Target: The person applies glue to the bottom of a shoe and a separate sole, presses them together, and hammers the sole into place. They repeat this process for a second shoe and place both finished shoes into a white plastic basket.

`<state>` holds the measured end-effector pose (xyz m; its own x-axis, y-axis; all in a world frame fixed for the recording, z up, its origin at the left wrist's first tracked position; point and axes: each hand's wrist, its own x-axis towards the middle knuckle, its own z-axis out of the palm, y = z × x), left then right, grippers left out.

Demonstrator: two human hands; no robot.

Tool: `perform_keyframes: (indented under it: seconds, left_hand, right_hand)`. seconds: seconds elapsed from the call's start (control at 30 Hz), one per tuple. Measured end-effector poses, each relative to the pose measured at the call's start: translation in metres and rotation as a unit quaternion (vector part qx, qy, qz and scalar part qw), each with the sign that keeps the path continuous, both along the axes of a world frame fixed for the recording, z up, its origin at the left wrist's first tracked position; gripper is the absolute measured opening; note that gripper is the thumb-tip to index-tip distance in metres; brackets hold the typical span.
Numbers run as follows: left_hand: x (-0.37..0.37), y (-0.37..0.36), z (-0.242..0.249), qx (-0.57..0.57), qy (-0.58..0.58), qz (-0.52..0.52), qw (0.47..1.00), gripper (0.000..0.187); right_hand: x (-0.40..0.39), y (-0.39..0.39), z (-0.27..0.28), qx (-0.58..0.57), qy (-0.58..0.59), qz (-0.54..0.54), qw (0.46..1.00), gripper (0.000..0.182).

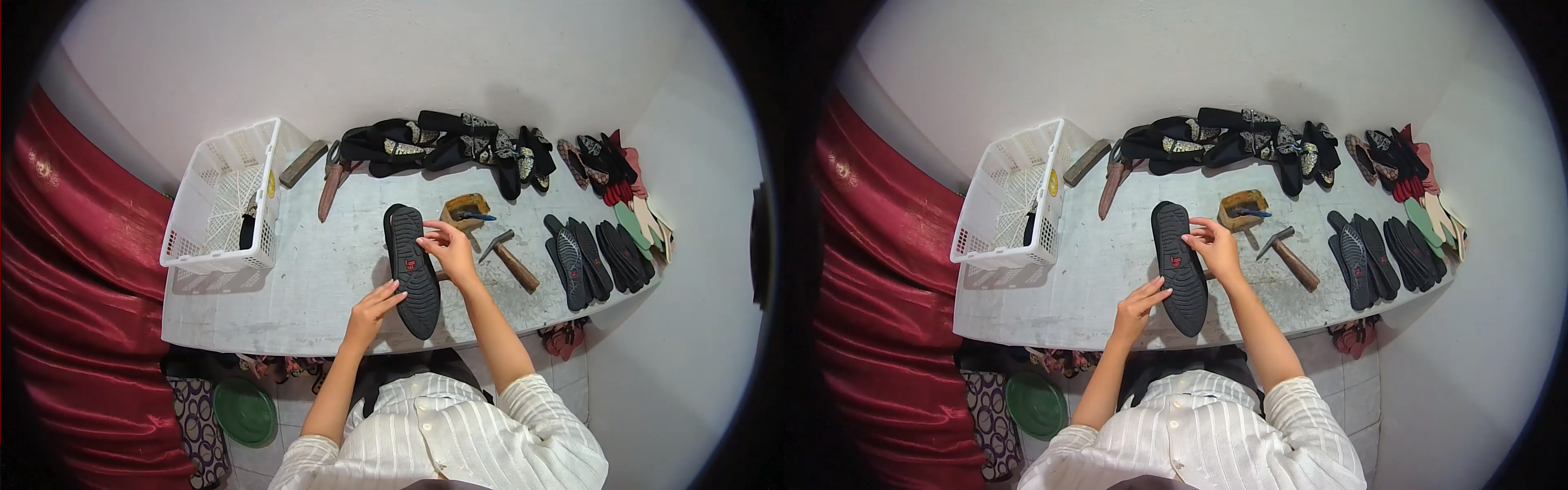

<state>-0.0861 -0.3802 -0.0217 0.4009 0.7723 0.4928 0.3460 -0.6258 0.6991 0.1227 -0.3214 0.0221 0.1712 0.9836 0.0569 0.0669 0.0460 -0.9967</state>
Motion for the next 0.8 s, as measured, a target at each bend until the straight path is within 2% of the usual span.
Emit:
perform_keyframes:
  seconds: [0.2,0.43,0.57,0.63,0.7,0.77,0.8]
  left_hand:
    - [0.002,-0.004,0.0,-0.024,-0.005,0.009,1.0,0.045]
    - [0.01,-0.011,0.005,-0.072,-0.07,0.04,0.994,0.034]
    - [0.015,-0.01,0.003,-0.079,-0.082,0.057,0.992,0.034]
    - [0.021,-0.011,0.001,-0.115,-0.154,0.093,0.977,0.041]
    - [0.022,-0.012,-0.001,-0.119,-0.143,0.111,0.976,0.044]
    - [0.023,-0.014,-0.002,-0.122,-0.132,0.13,0.975,0.046]
    - [0.023,-0.015,-0.003,-0.177,-0.16,0.119,0.964,0.048]
  right_hand:
    - [0.002,0.004,-0.003,0.024,-0.088,-0.007,0.996,0.034]
    - [0.0,0.013,-0.005,0.016,-0.105,0.003,0.994,0.034]
    - [0.002,0.009,-0.01,0.021,-0.089,-0.009,0.996,0.031]
    - [0.002,0.002,-0.011,0.022,-0.076,-0.01,0.997,0.029]
    - [0.006,-0.01,-0.013,-0.03,-0.12,-0.004,0.992,0.026]
    - [0.007,-0.026,-0.009,-0.03,-0.145,-0.01,0.989,0.025]
    - [0.009,-0.034,-0.007,-0.055,-0.168,0.005,0.984,0.025]
